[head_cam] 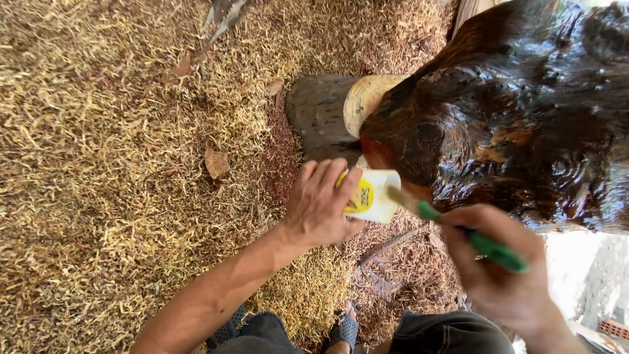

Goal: Applying a clear finish or lacquer to a large wooden sculpture using a brush and a cup.

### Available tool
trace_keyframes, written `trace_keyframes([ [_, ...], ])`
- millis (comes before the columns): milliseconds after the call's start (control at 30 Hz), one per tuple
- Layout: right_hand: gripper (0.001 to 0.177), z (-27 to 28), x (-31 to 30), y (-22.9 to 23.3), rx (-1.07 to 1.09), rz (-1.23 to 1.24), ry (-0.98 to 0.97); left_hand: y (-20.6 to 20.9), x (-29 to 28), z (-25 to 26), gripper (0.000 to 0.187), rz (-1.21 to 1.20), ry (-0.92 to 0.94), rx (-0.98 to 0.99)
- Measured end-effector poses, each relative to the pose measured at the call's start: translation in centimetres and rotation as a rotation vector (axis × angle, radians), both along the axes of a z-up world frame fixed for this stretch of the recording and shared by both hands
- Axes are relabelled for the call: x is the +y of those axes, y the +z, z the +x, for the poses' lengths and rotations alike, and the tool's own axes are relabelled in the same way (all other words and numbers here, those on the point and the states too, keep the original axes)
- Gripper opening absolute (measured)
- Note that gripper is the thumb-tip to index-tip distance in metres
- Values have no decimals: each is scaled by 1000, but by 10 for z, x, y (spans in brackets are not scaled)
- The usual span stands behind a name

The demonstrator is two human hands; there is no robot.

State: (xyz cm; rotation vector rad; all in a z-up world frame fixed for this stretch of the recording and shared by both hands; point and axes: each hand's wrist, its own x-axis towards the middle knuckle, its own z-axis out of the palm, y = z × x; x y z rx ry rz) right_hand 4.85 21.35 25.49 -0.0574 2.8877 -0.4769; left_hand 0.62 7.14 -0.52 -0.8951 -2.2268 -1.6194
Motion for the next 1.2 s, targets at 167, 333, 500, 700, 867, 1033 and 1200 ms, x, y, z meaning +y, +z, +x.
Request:
trace_keyframes([
  [167, 5, -29, 4, 50, 108, 166, 69, 0, -1, -16, 95, -100, 6, -63],
  [333, 5, -48, -20, 65, 194, 295, 207, -11, -24, -19, 97, -51, 150, -75],
  [500, 4, -62, -37, 44, 152, 390, 433, -26, -44, -13, 100, -78, 206, -143],
  [700, 6, -72, -53, 39, 166, 374, 288, -38, -61, -8, 100, -78, 260, -189],
  [867, 12, -87, -54, 43, 150, 525, 362, -40, -67, -8, 100, -84, 289, -199],
  [1033, 13, -94, -49, 6, 80, 419, 415, -40, -75, -8, 100, -72, 338, -197],
  [1200, 18, -107, -90, 27, 210, 595, 477, -42, -79, -2, 99, -71, 354, -192],
])
